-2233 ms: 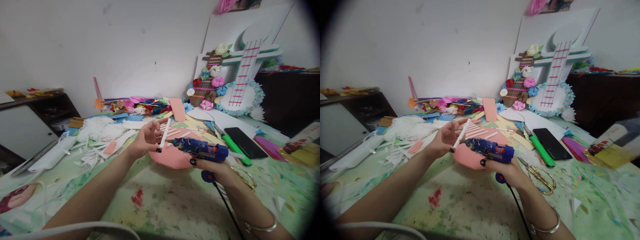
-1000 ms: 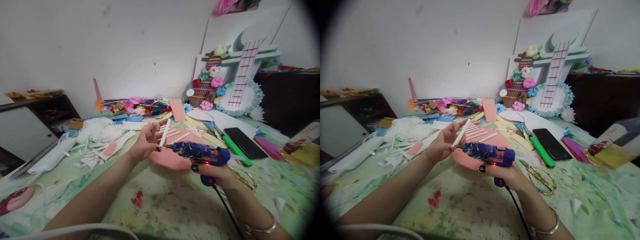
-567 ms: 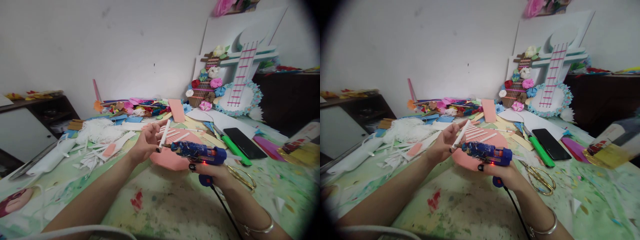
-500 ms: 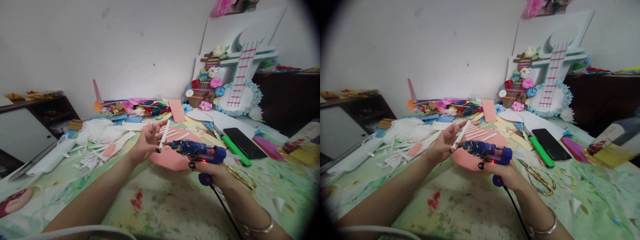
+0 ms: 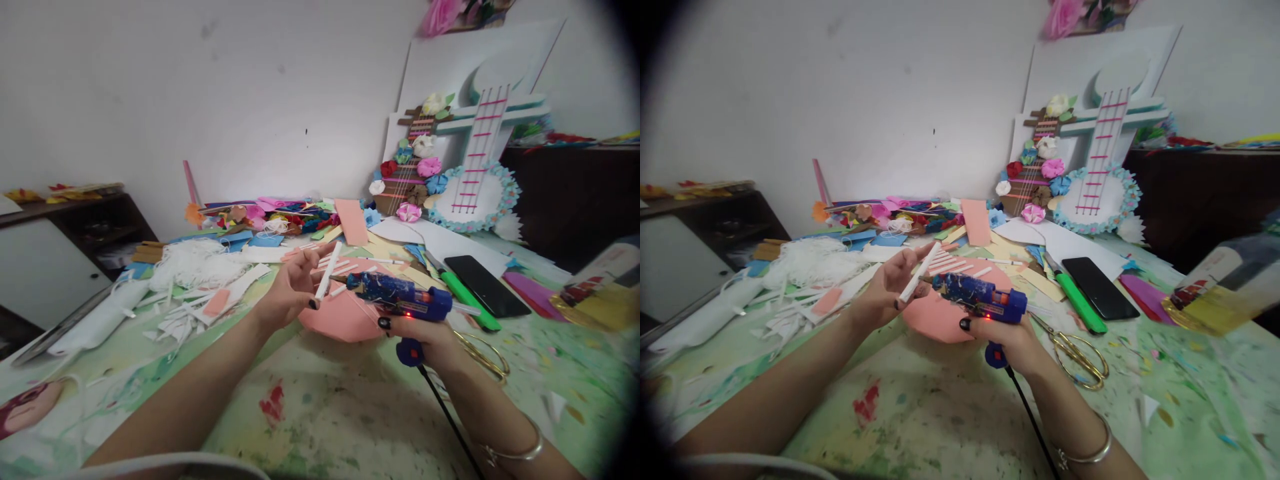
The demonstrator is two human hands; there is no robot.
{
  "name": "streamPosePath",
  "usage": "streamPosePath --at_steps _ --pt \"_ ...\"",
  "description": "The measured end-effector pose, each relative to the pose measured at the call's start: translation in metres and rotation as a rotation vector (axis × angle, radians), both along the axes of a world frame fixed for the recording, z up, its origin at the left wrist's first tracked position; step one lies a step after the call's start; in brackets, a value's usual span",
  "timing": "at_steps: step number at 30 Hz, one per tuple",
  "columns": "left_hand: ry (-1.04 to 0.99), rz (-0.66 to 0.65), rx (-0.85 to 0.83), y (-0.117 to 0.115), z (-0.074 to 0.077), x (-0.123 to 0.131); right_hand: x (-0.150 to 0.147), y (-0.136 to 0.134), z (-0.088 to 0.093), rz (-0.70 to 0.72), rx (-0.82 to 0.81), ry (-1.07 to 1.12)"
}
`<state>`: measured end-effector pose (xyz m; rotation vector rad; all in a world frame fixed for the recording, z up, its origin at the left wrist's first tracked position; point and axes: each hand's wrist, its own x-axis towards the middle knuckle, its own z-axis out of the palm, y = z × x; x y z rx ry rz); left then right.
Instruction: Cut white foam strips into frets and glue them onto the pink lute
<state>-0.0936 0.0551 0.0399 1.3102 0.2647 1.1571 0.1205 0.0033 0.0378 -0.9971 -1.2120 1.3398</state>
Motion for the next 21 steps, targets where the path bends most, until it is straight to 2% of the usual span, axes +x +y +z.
streamPosePath --at_steps 13,16,21 --pt "0.019 0.003 0.032 0.000 -0.002 0.002 0.006 0.009 -0.012 -0.094 -0.001 -0.031" --pt "0.013 0.001 0.028 0.001 -0.002 0.001 0.005 0.008 -0.008 -0.075 -0.012 -0.012" --pt "0.009 -0.010 0.000 0.000 0.000 0.000 -0.001 -0.001 0.005 0.032 0.015 -0.015"
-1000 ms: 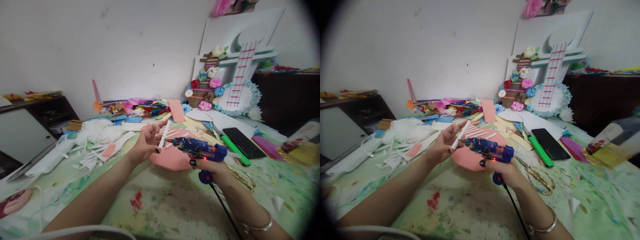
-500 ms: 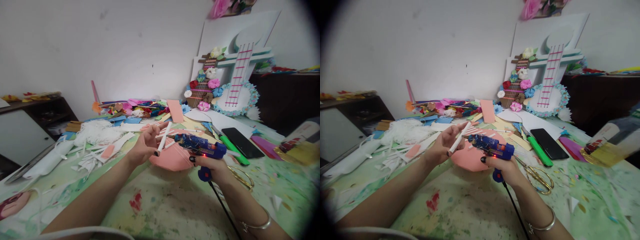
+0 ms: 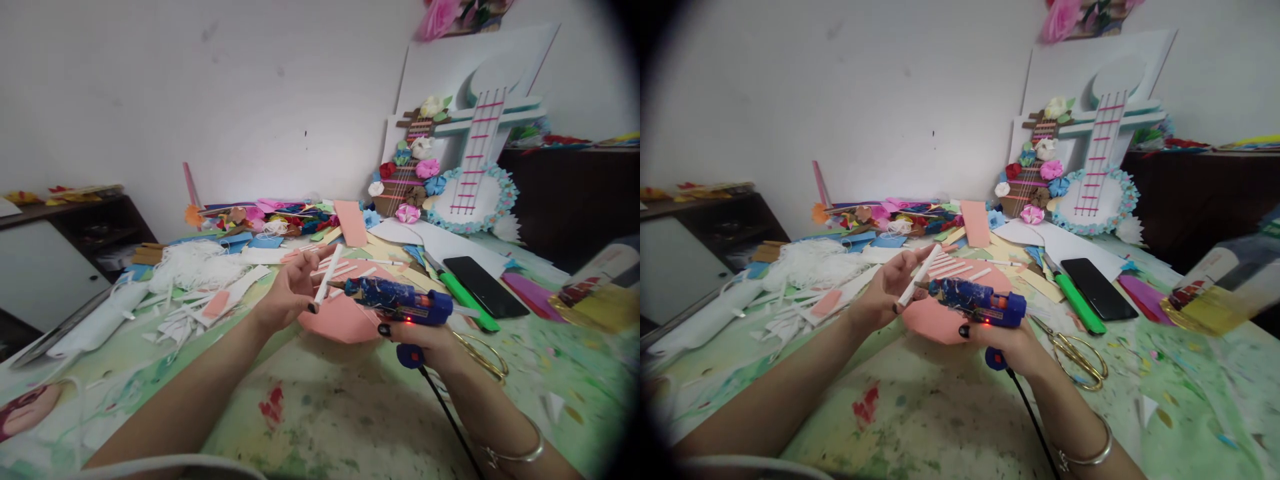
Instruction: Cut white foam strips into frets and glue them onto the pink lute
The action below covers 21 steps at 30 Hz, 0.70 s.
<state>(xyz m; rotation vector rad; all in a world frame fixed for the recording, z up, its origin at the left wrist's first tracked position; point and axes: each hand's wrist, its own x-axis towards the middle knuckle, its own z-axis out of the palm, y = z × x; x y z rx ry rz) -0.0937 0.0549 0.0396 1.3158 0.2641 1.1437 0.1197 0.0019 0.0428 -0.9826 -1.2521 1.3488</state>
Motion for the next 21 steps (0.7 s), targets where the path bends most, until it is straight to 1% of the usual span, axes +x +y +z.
streamPosePath --at_steps 3,7,11,14,17,21 --pt "-0.016 -0.002 0.001 -0.001 0.002 0.000 -0.002 -0.006 0.003 0.006 0.000 0.031" --pt "-0.005 0.010 -0.001 -0.001 0.002 0.000 -0.001 -0.004 -0.001 -0.022 -0.021 0.042" --pt "0.013 0.024 0.020 -0.001 0.000 0.002 0.002 0.005 -0.009 -0.092 -0.015 -0.002" --pt "0.016 0.026 0.039 -0.002 -0.001 0.003 0.003 0.008 -0.013 -0.152 -0.022 0.019" --pt "0.013 0.031 0.040 -0.002 -0.002 0.004 0.003 0.009 -0.014 -0.152 -0.020 0.044" --pt "-0.008 0.030 0.032 -0.001 -0.002 0.004 0.004 0.007 -0.012 -0.098 -0.045 0.057"
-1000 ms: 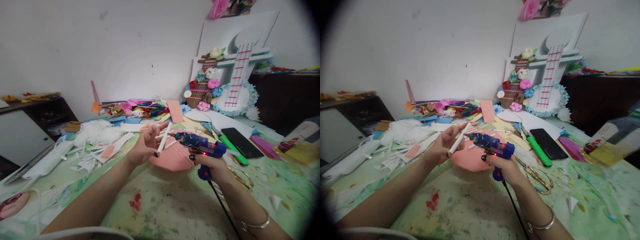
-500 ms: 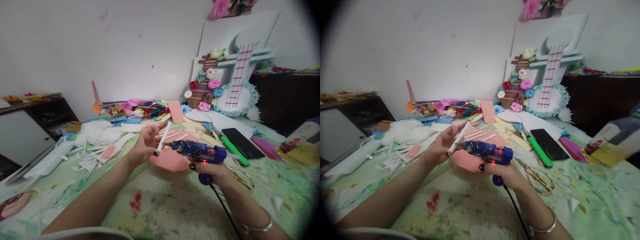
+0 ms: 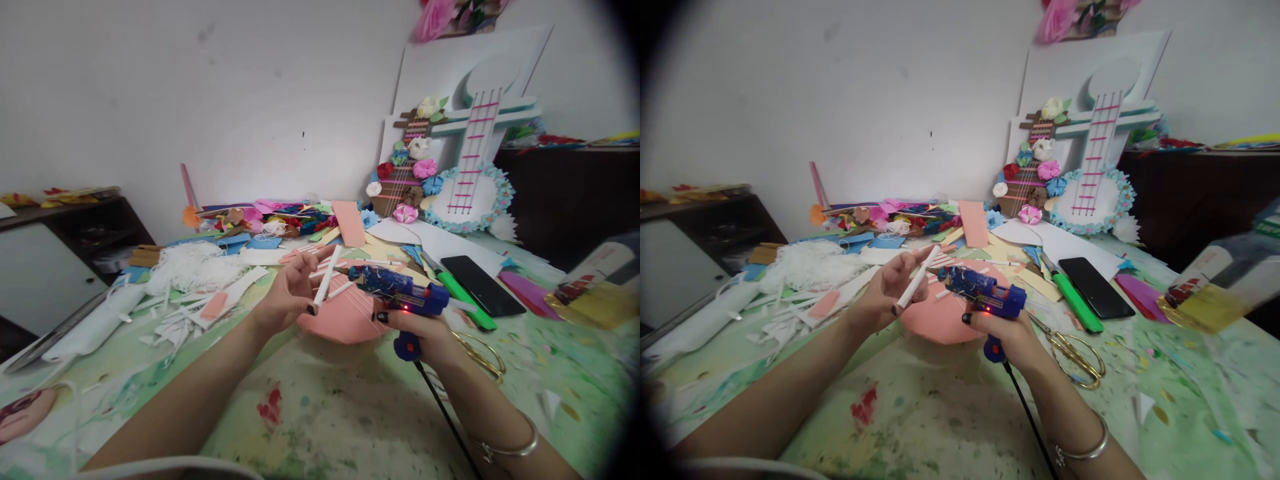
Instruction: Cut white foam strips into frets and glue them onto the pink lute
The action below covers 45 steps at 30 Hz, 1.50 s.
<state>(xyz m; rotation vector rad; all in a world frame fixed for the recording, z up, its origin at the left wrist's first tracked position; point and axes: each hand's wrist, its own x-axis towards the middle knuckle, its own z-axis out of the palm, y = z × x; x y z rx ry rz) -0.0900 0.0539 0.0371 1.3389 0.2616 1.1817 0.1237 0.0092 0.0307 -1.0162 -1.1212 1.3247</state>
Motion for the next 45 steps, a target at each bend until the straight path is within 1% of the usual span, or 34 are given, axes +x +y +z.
streamPosePath --at_steps 3,6,16,21,26,30,33,35,42,45 --pt "0.006 -0.008 -0.001 0.000 0.000 0.000 0.001 -0.001 0.001 0.003 0.010 0.005" --pt "0.016 -0.025 -0.001 -0.001 0.001 -0.001 0.001 -0.001 0.001 -0.031 0.032 -0.007" --pt "0.019 -0.084 -0.016 0.000 0.001 -0.001 0.004 0.010 -0.012 -0.150 0.026 -0.021" --pt "0.007 -0.072 -0.020 0.000 -0.001 -0.001 0.004 0.007 -0.009 -0.108 0.046 -0.025" --pt "-0.007 -0.059 -0.004 0.000 0.000 -0.002 0.004 0.002 -0.004 -0.005 0.046 -0.057" --pt "-0.011 -0.061 -0.015 -0.001 0.002 -0.002 0.005 0.001 -0.005 0.077 0.068 -0.070" --pt "-0.017 -0.067 -0.030 -0.001 0.003 -0.001 0.005 0.002 -0.006 0.099 0.067 -0.045" --pt "-0.022 -0.077 -0.041 -0.002 0.003 -0.001 0.004 0.003 -0.008 0.072 0.067 -0.021" --pt "-0.035 -0.105 -0.065 -0.005 0.000 0.003 0.004 0.013 -0.017 -0.115 0.084 0.072" --pt "-0.038 -0.112 -0.068 -0.006 0.001 0.003 0.005 0.014 -0.019 -0.103 0.082 0.069"
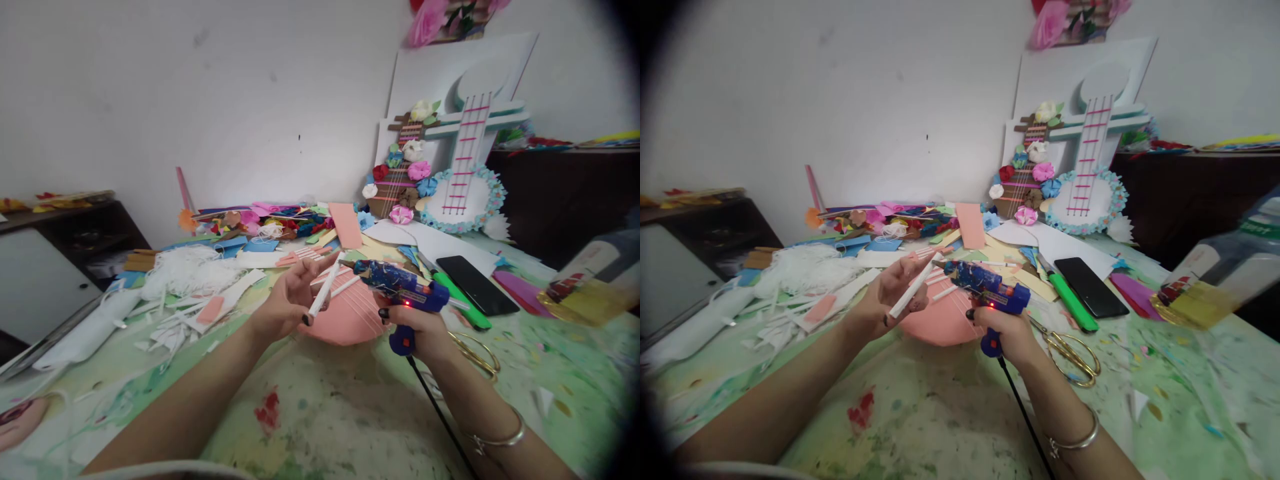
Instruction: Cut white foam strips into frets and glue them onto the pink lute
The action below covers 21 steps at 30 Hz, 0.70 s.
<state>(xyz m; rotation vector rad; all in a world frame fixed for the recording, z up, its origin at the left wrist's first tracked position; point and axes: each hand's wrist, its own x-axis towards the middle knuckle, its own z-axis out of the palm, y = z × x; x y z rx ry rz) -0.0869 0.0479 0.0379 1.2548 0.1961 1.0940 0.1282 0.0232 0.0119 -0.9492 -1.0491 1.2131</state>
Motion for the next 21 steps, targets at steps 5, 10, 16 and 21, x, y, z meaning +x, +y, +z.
streamPosePath --at_steps 5,10,16,21 --pt "-0.010 0.015 0.010 0.001 0.001 -0.001 -0.001 -0.005 0.005 0.077 -0.013 -0.024" --pt "-0.014 0.037 0.006 0.001 0.001 -0.001 -0.002 -0.010 0.010 0.190 0.013 -0.026" --pt "-0.010 0.020 0.013 0.000 -0.001 0.000 -0.003 -0.010 0.006 0.195 0.018 -0.027" --pt "0.004 -0.013 -0.014 -0.001 -0.004 0.001 -0.007 -0.005 0.008 0.014 -0.019 0.067"
